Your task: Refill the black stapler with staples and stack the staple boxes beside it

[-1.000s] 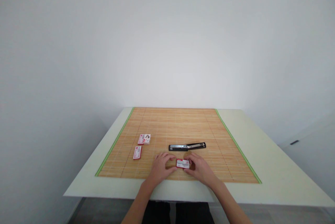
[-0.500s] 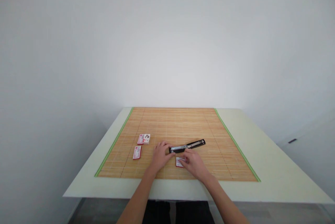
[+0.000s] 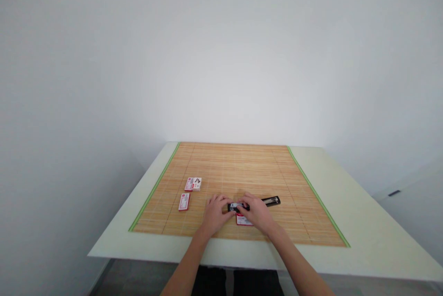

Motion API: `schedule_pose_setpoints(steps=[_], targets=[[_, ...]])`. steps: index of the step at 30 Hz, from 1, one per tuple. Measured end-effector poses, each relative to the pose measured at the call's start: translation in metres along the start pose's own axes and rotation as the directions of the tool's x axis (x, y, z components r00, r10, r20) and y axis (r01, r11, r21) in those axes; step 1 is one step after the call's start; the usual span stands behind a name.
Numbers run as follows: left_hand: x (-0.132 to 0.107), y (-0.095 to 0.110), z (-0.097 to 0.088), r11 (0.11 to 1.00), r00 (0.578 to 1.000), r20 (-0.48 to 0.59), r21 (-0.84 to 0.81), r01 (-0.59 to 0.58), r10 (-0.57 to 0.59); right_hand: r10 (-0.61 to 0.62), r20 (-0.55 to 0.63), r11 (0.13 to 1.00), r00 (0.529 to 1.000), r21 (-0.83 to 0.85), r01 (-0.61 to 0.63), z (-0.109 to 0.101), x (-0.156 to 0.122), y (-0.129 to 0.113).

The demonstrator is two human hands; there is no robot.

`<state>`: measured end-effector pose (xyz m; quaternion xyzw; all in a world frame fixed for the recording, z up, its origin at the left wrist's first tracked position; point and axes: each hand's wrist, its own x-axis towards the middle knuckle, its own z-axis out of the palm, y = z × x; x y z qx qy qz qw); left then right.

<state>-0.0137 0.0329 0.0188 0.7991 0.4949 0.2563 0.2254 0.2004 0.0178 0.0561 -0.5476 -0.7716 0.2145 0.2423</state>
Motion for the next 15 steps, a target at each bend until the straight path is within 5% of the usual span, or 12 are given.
schedule_pose_setpoints(steps=[15], targets=[[0.000, 0.000, 0.000, 1.000, 1.000, 0.024, 0.024, 0.019, -0.019, 0.086, 0.006, 0.985, 0.996, -0.151, -0.084, -0.007, -0.017, -0.004]])
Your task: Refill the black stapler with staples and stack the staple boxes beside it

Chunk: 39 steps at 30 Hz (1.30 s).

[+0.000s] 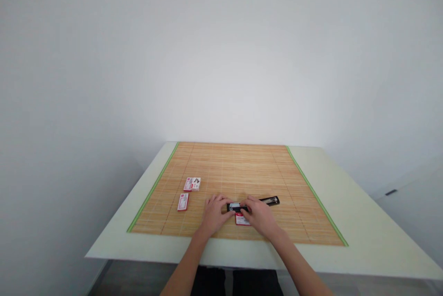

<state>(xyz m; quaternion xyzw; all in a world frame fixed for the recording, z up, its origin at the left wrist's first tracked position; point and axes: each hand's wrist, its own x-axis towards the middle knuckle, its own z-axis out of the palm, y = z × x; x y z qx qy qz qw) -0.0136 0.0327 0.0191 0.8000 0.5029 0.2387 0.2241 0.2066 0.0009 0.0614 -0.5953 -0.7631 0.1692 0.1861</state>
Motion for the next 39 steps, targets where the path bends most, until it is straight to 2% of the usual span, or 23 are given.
schedule_pose_setpoints(steps=[4, 7, 10, 12, 13, 14, 17, 19, 21, 24, 27, 30, 34, 39], targets=[[0.000, -0.001, 0.000, 1.000, 1.000, -0.006, -0.006, -0.008, 0.008, -0.023, 0.004, 1.000, 1.000, -0.002, 0.023, 0.004, -0.002, -0.013], [0.000, -0.002, 0.000, 1.000, 1.000, -0.007, -0.014, -0.009, 0.009, -0.011, -0.052, 0.999, 0.999, 0.041, 0.013, -0.003, -0.005, -0.004], [0.000, -0.002, 0.000, 1.000, 1.000, -0.009, -0.015, -0.002, 0.002, 0.126, -0.221, 0.988, 0.967, 0.117, -0.102, -0.026, -0.014, 0.033], [0.000, -0.002, 0.000, 1.000, 1.000, -0.009, -0.022, -0.004, 0.004, 0.300, -0.334, 0.950, 0.894, 0.194, -0.246, -0.043, -0.021, 0.067], [0.000, -0.001, -0.001, 1.000, 1.000, -0.006, -0.026, -0.005, 0.004, 0.365, -0.347, 0.923, 0.864, 0.253, -0.288, -0.050, -0.025, 0.083], [0.001, -0.001, -0.001, 1.000, 1.000, -0.004, -0.029, -0.003, 0.003, 0.400, -0.313, 0.896, 0.861, 0.331, -0.296, -0.055, -0.029, 0.096], [0.001, -0.001, -0.001, 0.999, 1.000, -0.002, -0.034, -0.001, 0.001, 0.355, -0.062, 0.762, 0.933, 0.597, -0.250, -0.054, -0.037, 0.115], [0.000, -0.002, 0.000, 0.999, 1.000, -0.011, -0.038, -0.010, 0.009, 0.300, 0.010, 0.676, 0.954, 0.704, -0.220, -0.046, -0.035, 0.108], [0.000, -0.003, 0.001, 0.999, 1.000, -0.021, -0.041, -0.017, 0.016, 0.269, -0.042, 0.668, 0.962, 0.727, -0.155, -0.037, -0.029, 0.089], [-0.001, -0.004, 0.002, 0.999, 1.000, -0.023, -0.036, -0.013, 0.012, 0.167, -0.151, 0.801, 0.974, 0.597, -0.044, -0.027, -0.011, 0.048], [-0.001, -0.003, 0.002, 1.000, 1.000, -0.025, -0.025, -0.018, 0.018, -0.005, -0.149, 0.936, 0.989, 0.347, 0.057, -0.015, 0.009, 0.005], [-0.001, -0.001, 0.002, 1.000, 1.000, -0.024, -0.002, -0.012, 0.012, -0.098, -0.119, 0.982, 0.988, 0.151, 0.115, 0.001, 0.023, -0.023], [-0.001, 0.001, 0.001, 1.000, 1.000, -0.019, 0.023, -0.007, 0.007, -0.107, -0.065, 0.993, 0.992, 0.035, 0.110, 0.010, 0.028, -0.025], [-0.001, 0.001, 0.001, 1.000, 1.000, -0.029, 0.006, 0.000, 0.000, -0.125, 0.027, 0.982, 0.992, 0.149, 0.120, -0.008, 0.022, 0.004]])
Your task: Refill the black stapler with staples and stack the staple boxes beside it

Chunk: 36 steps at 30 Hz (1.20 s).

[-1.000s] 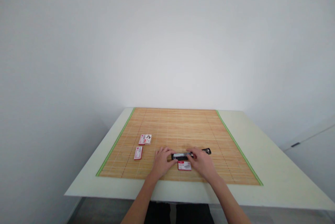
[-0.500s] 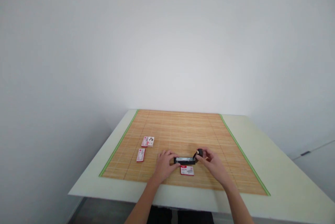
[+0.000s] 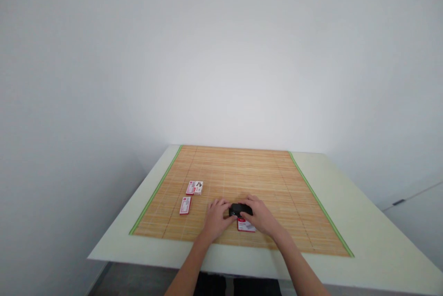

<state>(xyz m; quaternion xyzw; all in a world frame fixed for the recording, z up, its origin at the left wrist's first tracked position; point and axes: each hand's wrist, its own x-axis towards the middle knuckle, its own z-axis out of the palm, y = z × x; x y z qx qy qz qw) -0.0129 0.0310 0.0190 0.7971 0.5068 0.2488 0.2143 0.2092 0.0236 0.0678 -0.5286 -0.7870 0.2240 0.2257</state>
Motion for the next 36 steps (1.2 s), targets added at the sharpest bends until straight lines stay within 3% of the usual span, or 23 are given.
schedule_pose_setpoints(steps=[4, 8, 11, 15, 19, 22, 25, 31, 36], targets=[[0.001, 0.001, 0.002, 1.000, 0.998, -0.054, -0.017, 0.024, -0.025, 0.115, -0.128, 0.992, 0.985, 0.073, -0.107, -0.011, -0.015, 0.024], [-0.002, 0.005, -0.002, 0.999, 0.997, -0.067, -0.034, 0.037, -0.040, 0.269, -0.279, 0.961, 0.922, 0.137, -0.239, -0.002, -0.035, 0.042], [-0.006, 0.016, -0.007, 0.997, 0.999, -0.006, -0.065, -0.033, 0.033, 0.356, -0.361, 0.925, 0.862, 0.266, -0.271, 0.014, -0.049, 0.048], [-0.011, 0.037, -0.006, 0.982, 0.978, 0.115, -0.082, -0.167, 0.176, 0.455, -0.379, 0.870, 0.806, 0.384, -0.310, 0.031, -0.055, 0.044], [-0.013, 0.046, 0.007, 0.986, 0.979, 0.119, -0.014, -0.166, 0.166, 0.462, -0.369, 0.859, 0.807, 0.411, -0.304, 0.033, -0.053, 0.036], [-0.016, 0.039, 0.015, 1.000, 1.000, -0.009, 0.029, -0.011, 0.011, 0.476, -0.354, 0.849, 0.805, 0.421, -0.317, 0.029, -0.053, 0.032], [-0.020, 0.025, 0.013, 0.995, 0.991, -0.096, 0.007, 0.098, -0.097, 0.475, -0.315, 0.843, 0.822, 0.431, -0.322, 0.024, -0.054, 0.029], [-0.021, 0.009, -0.013, 0.996, 0.994, 0.104, -0.083, -0.011, 0.020, 0.447, -0.250, 0.841, 0.859, 0.445, -0.308, 0.021, -0.057, 0.025], [-0.010, 0.022, -0.011, 0.997, 0.991, 0.122, -0.064, -0.049, 0.057, 0.442, -0.135, 0.783, 0.887, 0.540, -0.308, 0.037, -0.058, 0.014]])
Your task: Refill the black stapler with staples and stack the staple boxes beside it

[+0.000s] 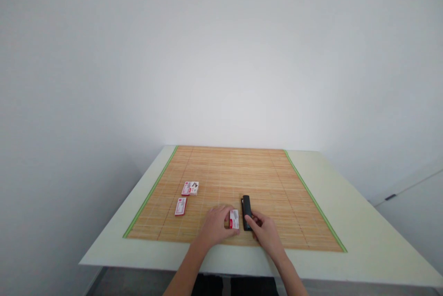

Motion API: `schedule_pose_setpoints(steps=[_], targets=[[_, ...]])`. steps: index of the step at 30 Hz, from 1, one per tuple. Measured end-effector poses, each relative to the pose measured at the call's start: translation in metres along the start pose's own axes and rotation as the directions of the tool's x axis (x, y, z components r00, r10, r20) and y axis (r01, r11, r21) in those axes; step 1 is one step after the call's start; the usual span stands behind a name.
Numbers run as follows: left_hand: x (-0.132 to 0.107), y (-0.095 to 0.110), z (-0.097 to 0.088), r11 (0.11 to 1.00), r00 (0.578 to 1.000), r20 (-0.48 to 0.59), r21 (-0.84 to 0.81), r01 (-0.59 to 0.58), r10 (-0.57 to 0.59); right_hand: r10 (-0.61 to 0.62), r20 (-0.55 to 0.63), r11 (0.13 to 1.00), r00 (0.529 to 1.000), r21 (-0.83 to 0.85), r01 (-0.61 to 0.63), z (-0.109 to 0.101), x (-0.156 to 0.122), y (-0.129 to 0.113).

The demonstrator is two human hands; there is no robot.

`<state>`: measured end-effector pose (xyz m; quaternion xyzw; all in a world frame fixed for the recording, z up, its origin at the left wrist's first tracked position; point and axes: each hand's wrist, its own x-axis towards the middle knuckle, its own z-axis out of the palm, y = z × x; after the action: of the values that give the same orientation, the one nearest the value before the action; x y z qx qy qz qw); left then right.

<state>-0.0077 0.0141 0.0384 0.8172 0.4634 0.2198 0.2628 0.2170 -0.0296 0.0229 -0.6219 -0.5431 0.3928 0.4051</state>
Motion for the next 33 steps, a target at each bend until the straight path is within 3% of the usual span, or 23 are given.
schedule_pose_setpoints(steps=[5, 15, 18, 20, 22, 25, 27, 29, 33], targets=[[0.006, 0.007, 0.010, 0.999, 0.999, -0.015, 0.004, -0.034, 0.035, 0.002, 0.006, 0.998, 1.000, 0.064, -0.002, 0.013, -0.005, -0.001], [0.001, 0.012, 0.013, 0.998, 0.998, -0.021, 0.031, -0.052, 0.052, -0.007, -0.066, 1.000, 0.998, 0.029, 0.009, 0.015, -0.006, -0.001], [-0.004, 0.001, 0.006, 1.000, 0.999, -0.047, -0.024, -0.007, 0.006, -0.025, -0.120, 1.000, 0.993, 0.015, 0.027, 0.014, -0.009, 0.001], [-0.013, -0.018, -0.011, 0.996, 0.989, -0.117, -0.017, 0.091, -0.092, -0.026, -0.140, 0.999, 0.990, 0.037, 0.031, 0.013, -0.011, 0.001], [-0.025, -0.044, -0.036, 0.974, 0.944, -0.264, 0.052, 0.220, -0.199, -0.027, -0.145, 0.997, 0.989, 0.064, 0.037, 0.011, -0.013, 0.000], [-0.044, -0.082, -0.073, 0.870, 0.802, -0.480, 0.143, 0.472, -0.356, -0.038, -0.142, 0.996, 0.989, 0.079, 0.049, 0.010, -0.014, -0.002], [-0.053, -0.097, -0.087, 0.815, 0.756, -0.503, 0.159, 0.557, -0.418, -0.032, -0.133, 0.996, 0.991, 0.083, 0.043, 0.009, -0.015, -0.003], [-0.058, -0.100, -0.087, 0.828, 0.799, -0.424, 0.173, 0.533, -0.426, -0.022, -0.165, 0.996, 0.986, 0.081, 0.036, 0.007, -0.015, -0.006], [-0.054, -0.079, -0.063, 0.959, 0.962, -0.153, 0.140, 0.248, -0.226, -0.053, -0.324, 0.995, 0.944, 0.062, 0.078, 0.010, -0.025, -0.015]])
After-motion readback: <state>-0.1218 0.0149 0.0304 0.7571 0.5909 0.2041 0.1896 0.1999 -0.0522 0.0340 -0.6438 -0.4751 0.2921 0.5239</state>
